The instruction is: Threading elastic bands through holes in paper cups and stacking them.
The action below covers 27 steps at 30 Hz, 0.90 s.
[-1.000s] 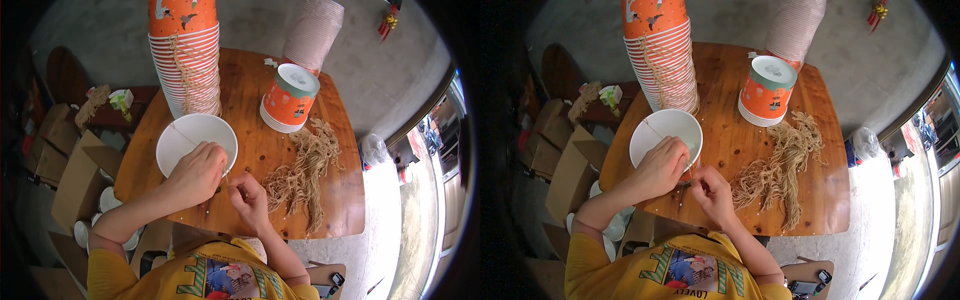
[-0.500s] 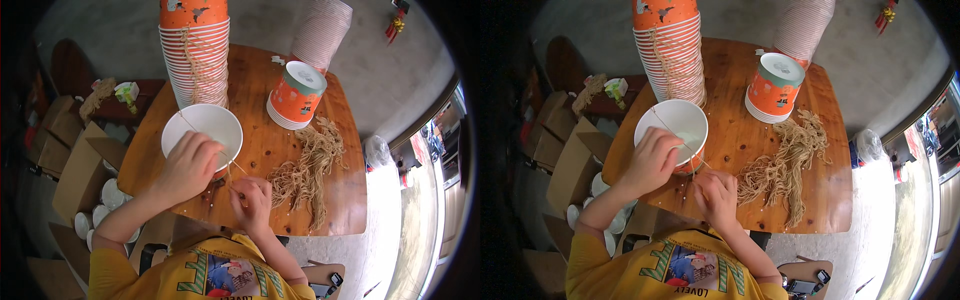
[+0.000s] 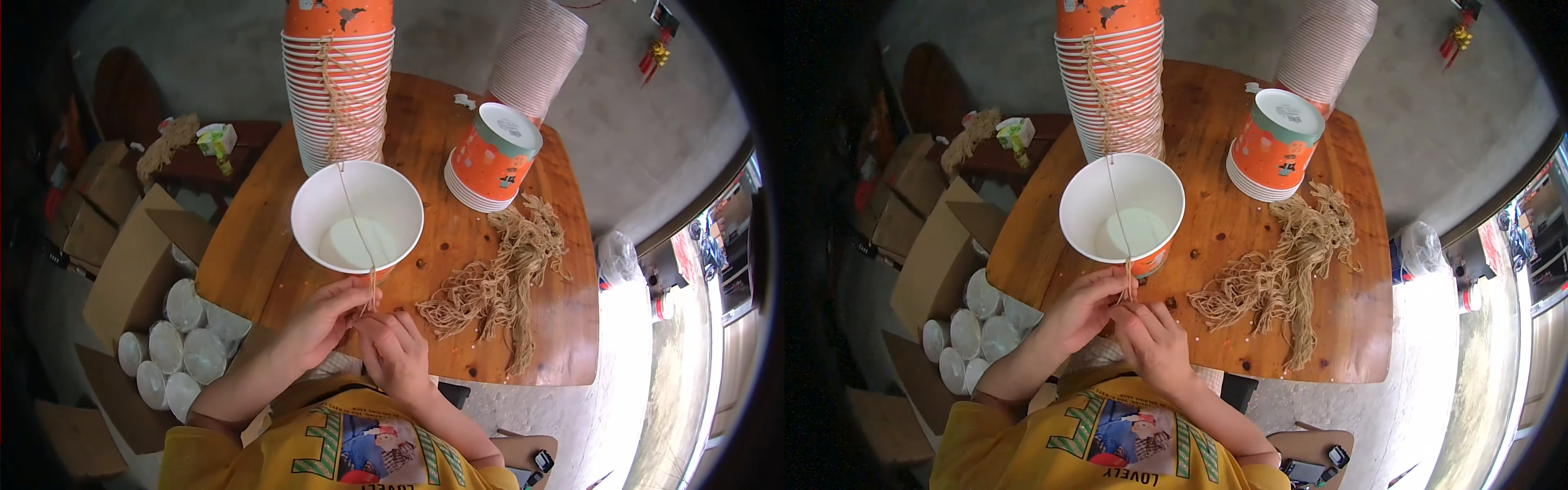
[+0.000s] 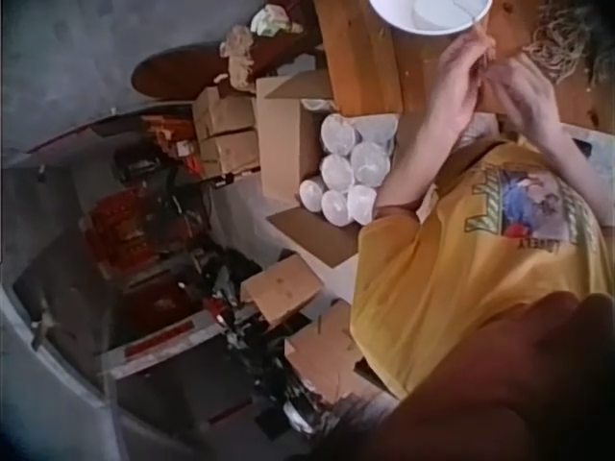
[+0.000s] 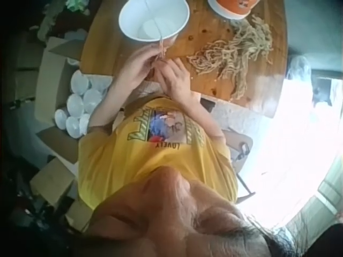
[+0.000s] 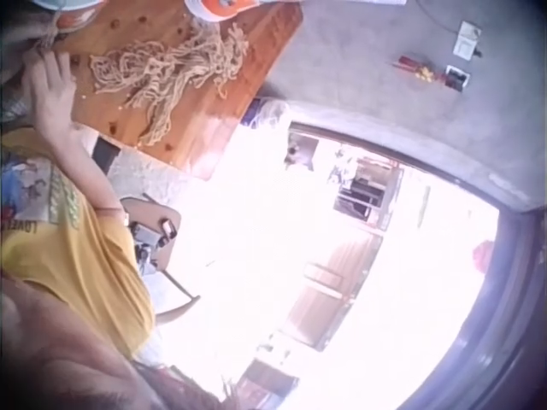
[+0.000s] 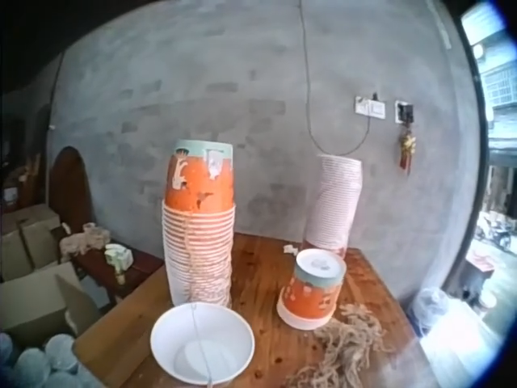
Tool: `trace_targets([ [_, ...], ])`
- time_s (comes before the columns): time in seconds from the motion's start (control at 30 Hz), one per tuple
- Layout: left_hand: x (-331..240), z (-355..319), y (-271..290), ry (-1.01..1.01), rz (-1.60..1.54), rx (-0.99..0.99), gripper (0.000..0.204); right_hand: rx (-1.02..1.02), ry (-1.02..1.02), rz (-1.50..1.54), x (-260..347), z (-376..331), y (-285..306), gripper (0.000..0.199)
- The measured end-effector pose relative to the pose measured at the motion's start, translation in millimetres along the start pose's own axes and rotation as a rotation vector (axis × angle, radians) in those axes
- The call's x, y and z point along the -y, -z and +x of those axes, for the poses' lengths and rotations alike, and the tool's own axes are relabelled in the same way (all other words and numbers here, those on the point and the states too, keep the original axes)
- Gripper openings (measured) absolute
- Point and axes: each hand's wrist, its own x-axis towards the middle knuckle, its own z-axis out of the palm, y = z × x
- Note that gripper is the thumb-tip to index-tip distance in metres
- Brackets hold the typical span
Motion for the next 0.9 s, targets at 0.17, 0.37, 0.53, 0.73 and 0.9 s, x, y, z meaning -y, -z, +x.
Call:
trace_targets([
  [0.17,1,1,2,-0.038,-0.016,-0.017,0.014,0.08,0.038,0.021,-4,1,10,0.031],
  [0.37,-3,11,-3,-0.071,-0.12,-0.085,0.016,0.174,0.129,0.016,-6,-3,7,0.034],
  [0.53,-2,12,10,-0.018,-0.101,-0.081,0.016,0.137,0.121,0.012,-9,0,7,0.033],
  [0.73,-5,19,8,0.001,-0.109,-0.106,0.013,0.154,0.106,0.027,-10,3,4,0.031],
  [0.9,-5,22,7,0.02,-0.19,-0.14,0.014,0.263,0.155,-0.104,-9,2,6,0.027],
])
